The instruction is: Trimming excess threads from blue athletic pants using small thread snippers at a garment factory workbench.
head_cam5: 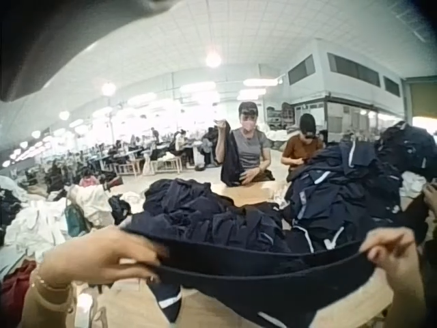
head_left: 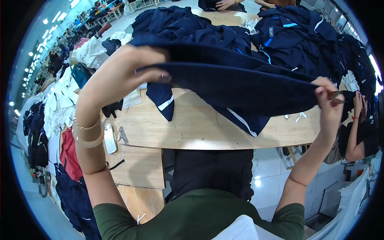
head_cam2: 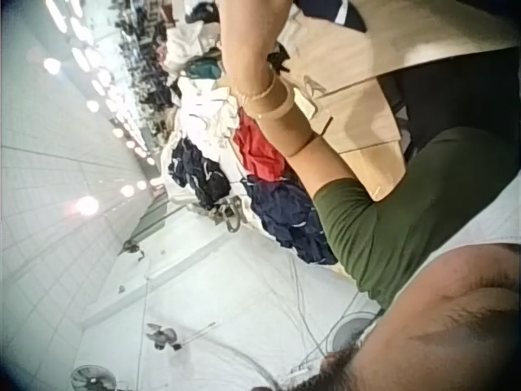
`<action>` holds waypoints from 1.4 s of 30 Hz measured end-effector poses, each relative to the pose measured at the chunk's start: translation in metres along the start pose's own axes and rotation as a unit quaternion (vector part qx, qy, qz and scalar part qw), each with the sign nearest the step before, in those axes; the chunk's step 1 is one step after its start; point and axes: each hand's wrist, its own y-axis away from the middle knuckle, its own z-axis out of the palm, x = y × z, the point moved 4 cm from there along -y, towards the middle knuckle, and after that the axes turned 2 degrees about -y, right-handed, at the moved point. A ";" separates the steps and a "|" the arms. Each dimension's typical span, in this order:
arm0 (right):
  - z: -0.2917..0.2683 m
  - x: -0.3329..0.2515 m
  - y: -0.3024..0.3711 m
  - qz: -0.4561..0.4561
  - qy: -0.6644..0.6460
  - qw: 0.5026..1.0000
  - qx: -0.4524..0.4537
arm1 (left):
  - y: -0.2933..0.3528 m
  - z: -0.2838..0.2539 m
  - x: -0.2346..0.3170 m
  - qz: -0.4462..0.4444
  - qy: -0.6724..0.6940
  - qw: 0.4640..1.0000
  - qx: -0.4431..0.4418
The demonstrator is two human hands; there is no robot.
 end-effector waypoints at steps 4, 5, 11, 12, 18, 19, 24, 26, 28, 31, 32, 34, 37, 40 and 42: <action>0.002 0.000 -0.018 -0.030 -0.086 0.995 0.035 | 0.045 0.017 -0.009 -0.126 0.410 0.894 -0.127; 0.021 0.021 -0.017 0.041 -0.084 0.995 0.023 | 0.059 0.037 -0.018 -0.172 0.419 0.879 -0.151; 0.168 0.145 0.009 0.213 -0.193 0.929 -0.232 | 0.117 0.209 -0.074 -0.274 0.381 0.841 -0.271; 0.179 0.156 0.016 0.241 -0.181 0.922 -0.242 | 0.113 0.229 -0.074 -0.302 0.331 0.842 -0.300; 0.200 0.141 0.010 0.224 -0.174 0.923 -0.259 | 0.037 0.245 -0.032 -0.251 0.299 0.917 -0.081; 0.199 0.136 0.008 0.220 -0.184 0.920 -0.268 | 0.020 0.248 -0.025 -0.214 0.320 0.921 -0.053; 0.187 0.137 -0.006 0.204 -0.184 0.930 -0.245 | 0.002 0.270 -0.020 -0.226 0.504 0.821 -0.144; 0.191 0.161 -0.005 0.205 -0.220 0.921 -0.247 | 0.004 0.263 -0.005 -0.249 0.646 0.710 -0.130; 0.214 0.175 0.011 0.289 -0.254 0.891 -0.240 | 0.010 0.256 0.002 -0.290 0.651 0.686 -0.147; 0.252 0.195 0.043 0.328 -0.315 0.841 -0.293 | 0.010 0.250 0.004 -0.243 0.625 0.740 0.054; 0.263 0.196 0.052 0.349 -0.339 0.820 -0.300 | 0.011 0.251 0.005 -0.245 0.622 0.741 0.056; 0.276 0.195 0.062 0.369 -0.393 0.788 -0.297 | 0.016 0.237 0.003 -0.214 0.369 0.883 0.194; 0.259 0.193 0.057 0.356 -0.374 0.834 -0.192 | 0.018 0.236 0.003 -0.206 0.446 0.850 0.190; 0.214 0.205 0.053 0.350 -0.279 0.894 -0.015 | 0.014 0.241 0.006 -0.150 0.525 0.819 0.177; 0.178 0.209 0.053 0.342 0.004 0.940 0.023 | 0.019 0.248 0.009 -0.276 0.638 0.696 0.183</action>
